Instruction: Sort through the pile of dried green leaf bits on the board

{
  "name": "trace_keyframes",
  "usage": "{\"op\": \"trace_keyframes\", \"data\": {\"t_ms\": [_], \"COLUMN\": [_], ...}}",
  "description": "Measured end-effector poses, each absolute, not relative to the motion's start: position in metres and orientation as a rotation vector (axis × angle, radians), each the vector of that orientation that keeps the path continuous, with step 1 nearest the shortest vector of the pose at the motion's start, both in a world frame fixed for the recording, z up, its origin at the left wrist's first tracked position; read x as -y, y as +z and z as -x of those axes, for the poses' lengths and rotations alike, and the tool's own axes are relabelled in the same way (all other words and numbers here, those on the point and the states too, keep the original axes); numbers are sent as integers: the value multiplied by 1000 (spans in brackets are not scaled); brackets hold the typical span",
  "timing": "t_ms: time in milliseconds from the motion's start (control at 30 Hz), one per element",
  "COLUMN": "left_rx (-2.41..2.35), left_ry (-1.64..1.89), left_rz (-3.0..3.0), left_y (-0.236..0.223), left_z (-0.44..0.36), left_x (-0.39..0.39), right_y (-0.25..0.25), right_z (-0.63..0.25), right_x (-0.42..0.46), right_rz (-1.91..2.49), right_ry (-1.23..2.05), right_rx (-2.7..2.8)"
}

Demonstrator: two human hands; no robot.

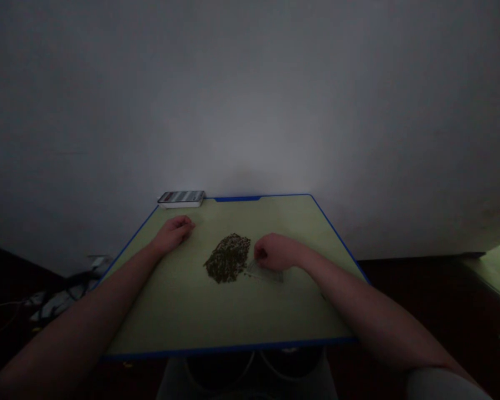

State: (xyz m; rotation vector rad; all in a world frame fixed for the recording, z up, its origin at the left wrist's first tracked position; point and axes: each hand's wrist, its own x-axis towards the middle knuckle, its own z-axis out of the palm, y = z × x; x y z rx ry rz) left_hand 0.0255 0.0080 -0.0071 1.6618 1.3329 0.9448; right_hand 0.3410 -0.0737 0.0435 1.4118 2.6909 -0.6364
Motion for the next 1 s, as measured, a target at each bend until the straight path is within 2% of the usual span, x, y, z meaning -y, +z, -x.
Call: {"op": "trace_keyframes", "data": {"t_ms": [1000], "left_rx": [-1328], "left_ry": [987], "left_rz": [-1607], "left_y": [-8], "left_z": [-28], "left_x": [-8], "right_y": [41], "right_z": [-318], "right_x": [86], "right_rz": [-1306], "right_ry": [-639], "right_rx": [-2797]}}
